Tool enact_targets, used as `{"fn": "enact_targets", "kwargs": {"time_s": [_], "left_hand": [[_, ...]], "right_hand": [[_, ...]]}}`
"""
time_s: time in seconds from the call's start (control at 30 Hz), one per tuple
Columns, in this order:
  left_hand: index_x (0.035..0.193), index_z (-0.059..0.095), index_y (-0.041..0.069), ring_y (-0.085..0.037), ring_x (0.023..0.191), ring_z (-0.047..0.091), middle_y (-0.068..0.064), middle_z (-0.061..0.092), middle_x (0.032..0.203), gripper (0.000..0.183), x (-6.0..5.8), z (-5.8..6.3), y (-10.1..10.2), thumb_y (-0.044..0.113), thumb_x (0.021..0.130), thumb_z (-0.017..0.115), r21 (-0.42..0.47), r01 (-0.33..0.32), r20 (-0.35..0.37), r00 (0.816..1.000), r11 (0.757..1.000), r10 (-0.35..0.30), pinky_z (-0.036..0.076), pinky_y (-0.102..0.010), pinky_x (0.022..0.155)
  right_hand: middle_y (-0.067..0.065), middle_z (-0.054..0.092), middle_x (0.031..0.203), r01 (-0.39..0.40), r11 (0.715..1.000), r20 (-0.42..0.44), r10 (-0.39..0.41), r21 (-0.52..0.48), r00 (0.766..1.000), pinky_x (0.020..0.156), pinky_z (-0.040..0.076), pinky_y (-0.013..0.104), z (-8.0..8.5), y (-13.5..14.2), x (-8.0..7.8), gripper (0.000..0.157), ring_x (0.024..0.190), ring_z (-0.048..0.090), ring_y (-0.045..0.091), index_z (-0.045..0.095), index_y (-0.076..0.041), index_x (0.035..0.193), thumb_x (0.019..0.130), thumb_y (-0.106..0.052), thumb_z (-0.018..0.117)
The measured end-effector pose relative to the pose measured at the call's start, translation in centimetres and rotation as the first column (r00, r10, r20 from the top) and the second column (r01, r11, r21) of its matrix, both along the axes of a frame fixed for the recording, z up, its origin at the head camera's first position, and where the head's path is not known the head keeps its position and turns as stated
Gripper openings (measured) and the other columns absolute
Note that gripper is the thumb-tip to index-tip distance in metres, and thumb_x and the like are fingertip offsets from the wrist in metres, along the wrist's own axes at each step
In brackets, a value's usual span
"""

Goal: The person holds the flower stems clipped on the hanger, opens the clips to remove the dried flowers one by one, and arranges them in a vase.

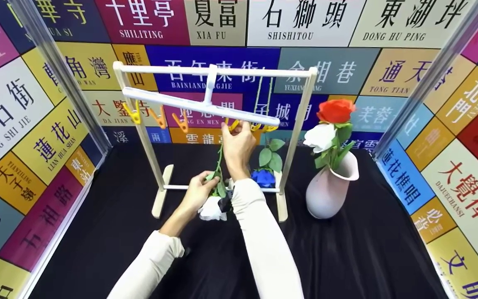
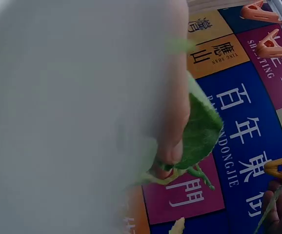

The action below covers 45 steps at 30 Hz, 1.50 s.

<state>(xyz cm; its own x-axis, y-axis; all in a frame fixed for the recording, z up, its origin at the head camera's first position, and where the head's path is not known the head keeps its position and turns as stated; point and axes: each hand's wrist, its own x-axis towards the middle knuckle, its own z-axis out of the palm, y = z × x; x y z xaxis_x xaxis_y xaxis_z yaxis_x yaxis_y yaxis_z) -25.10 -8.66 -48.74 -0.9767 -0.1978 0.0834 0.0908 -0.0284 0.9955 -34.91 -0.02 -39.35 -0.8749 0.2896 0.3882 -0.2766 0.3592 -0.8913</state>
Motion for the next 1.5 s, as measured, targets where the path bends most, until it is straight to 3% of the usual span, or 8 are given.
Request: {"fn": "enact_targets", "kwargs": {"time_s": [0.17,0.33,0.77,0.97,1.27,1.5], "left_hand": [[0.107,0.064,-0.005,-0.011,0.07,0.058,-0.009,0.067,0.083,0.017,0.9,0.0,0.1,0.006,0.095,0.059,0.04,0.019,0.003,1.0,0.999,-0.019,0.047,-0.022,0.064],[0.104,0.064,-0.005,-0.011,0.065,0.056,0.001,0.061,0.073,0.014,1.4,-0.1,-0.2,0.005,0.094,0.06,0.051,0.018,-0.015,1.0,0.999,-0.018,0.047,-0.023,0.062],[0.102,0.064,-0.005,-0.01,0.063,0.054,0.002,0.059,0.071,0.013,2.1,-0.1,-0.8,0.004,0.094,0.059,0.077,0.023,0.002,1.0,0.997,-0.023,0.045,-0.023,0.061],[0.104,0.063,-0.006,-0.011,0.061,0.053,-0.002,0.057,0.07,0.014,2.8,0.5,-0.8,0.003,0.094,0.059,0.095,0.018,0.013,1.0,0.995,-0.019,0.044,-0.022,0.059],[0.102,0.065,-0.003,-0.01,0.065,0.056,0.003,0.061,0.071,0.013,2.6,0.4,-1.3,0.005,0.093,0.06,0.056,-0.001,0.011,1.0,0.998,0.0,0.045,-0.022,0.061],[0.106,0.065,-0.003,-0.009,0.067,0.057,0.0,0.062,0.075,0.016,2.8,0.6,-1.7,0.007,0.094,0.061,0.052,-0.01,0.028,1.0,0.999,0.009,0.046,-0.021,0.061]], "right_hand": [[0.007,0.076,0.089,-0.005,1.0,-0.003,0.005,-0.022,1.0,0.073,0.053,0.032,-0.3,-0.1,0.0,0.043,0.08,0.072,0.017,0.06,-0.007,0.112,0.082,-0.032,0.08],[0.008,0.076,0.09,-0.03,0.999,-0.03,0.029,-0.035,0.999,0.072,0.055,0.031,-0.3,-0.2,-0.1,0.043,0.08,0.072,0.017,0.058,-0.006,0.112,0.082,-0.03,0.079],[0.012,0.076,0.093,-0.046,0.998,-0.08,0.043,-0.036,0.996,0.074,0.057,0.032,-0.9,-0.1,-0.1,0.041,0.081,0.073,0.021,0.058,-0.003,0.112,0.084,-0.025,0.078],[0.01,0.076,0.09,-0.042,0.998,-0.105,0.037,-0.041,0.994,0.072,0.056,0.031,-1.2,-0.3,0.0,0.039,0.079,0.072,0.019,0.059,-0.004,0.111,0.084,-0.024,0.078],[0.011,0.076,0.093,-0.068,0.996,-0.094,0.063,-0.049,0.994,0.073,0.057,0.032,-1.1,0.0,0.0,0.041,0.082,0.073,0.02,0.058,-0.003,0.113,0.084,-0.024,0.078],[0.014,0.073,0.094,-0.097,0.995,-0.171,0.091,-0.027,0.981,0.079,0.056,0.03,-1.6,0.2,0.1,0.029,0.084,0.072,0.024,0.061,0.002,0.101,0.085,-0.015,0.077]]}}
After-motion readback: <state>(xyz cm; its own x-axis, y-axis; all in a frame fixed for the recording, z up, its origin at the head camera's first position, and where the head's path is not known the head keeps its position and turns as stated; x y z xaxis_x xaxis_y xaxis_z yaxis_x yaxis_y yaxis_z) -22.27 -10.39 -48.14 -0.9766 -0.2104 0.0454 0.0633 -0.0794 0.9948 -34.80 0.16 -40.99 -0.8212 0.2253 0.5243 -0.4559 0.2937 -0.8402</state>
